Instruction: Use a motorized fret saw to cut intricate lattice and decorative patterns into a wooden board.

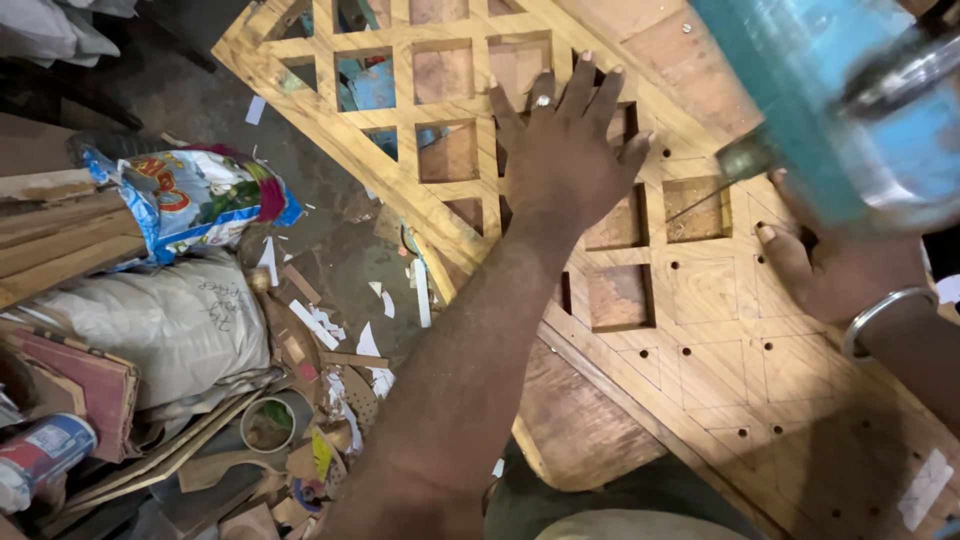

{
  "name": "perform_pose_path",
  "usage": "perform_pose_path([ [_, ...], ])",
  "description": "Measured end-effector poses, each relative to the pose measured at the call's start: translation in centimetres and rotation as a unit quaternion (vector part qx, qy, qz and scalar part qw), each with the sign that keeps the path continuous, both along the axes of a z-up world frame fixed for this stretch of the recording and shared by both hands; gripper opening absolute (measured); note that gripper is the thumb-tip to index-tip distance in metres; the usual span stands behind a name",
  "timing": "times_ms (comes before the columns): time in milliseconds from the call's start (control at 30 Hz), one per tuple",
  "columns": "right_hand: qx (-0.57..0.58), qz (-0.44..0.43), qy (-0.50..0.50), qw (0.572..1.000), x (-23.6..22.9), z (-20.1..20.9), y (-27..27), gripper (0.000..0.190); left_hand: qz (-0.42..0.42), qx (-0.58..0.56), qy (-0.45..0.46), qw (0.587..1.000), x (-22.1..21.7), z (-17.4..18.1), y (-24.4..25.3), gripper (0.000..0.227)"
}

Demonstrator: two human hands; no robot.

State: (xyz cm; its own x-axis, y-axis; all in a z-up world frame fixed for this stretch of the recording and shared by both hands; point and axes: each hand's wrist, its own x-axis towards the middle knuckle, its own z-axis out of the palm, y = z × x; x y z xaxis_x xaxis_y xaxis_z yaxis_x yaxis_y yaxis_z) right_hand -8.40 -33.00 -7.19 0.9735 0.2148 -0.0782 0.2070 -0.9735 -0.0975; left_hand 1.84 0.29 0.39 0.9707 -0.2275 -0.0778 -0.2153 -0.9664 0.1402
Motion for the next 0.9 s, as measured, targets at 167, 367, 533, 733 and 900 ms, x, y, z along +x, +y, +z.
perform_pose_path([
  [167, -0.013, -0.068, 0.066, 0.995, 0.2, 2.4, 2.1, 0.055, 0.006, -0.002, 0.011, 1.0, 0.0, 0.1, 0.0, 0.071],
  [367, -0.171, 0.041, -0.07, 0.982, 0.5, 0.7, 1.1, 0.053, 0.014, -0.003, 0.014, 1.0, -0.2, 0.6, 0.0, 0.072],
  [533, -0.132, 0.006, 0.001, 0.991, 0.5, 4.5, 4.5, 0.051, 0.012, 0.002, 0.012, 1.0, -0.1, 0.7, 0.1, 0.072],
  [733, -0.095, 0.004, -0.018, 0.995, 0.7, 4.9, 4.6, 0.066, 0.009, -0.004, 0.008, 1.0, 0.0, 0.3, 0.2, 0.072],
  [900, -0.164, 0.031, -0.022, 0.986, 0.9, 1.3, 1.8, 0.072, 0.014, -0.016, -0.005, 1.0, 0.2, -0.1, 0.0, 0.07],
])
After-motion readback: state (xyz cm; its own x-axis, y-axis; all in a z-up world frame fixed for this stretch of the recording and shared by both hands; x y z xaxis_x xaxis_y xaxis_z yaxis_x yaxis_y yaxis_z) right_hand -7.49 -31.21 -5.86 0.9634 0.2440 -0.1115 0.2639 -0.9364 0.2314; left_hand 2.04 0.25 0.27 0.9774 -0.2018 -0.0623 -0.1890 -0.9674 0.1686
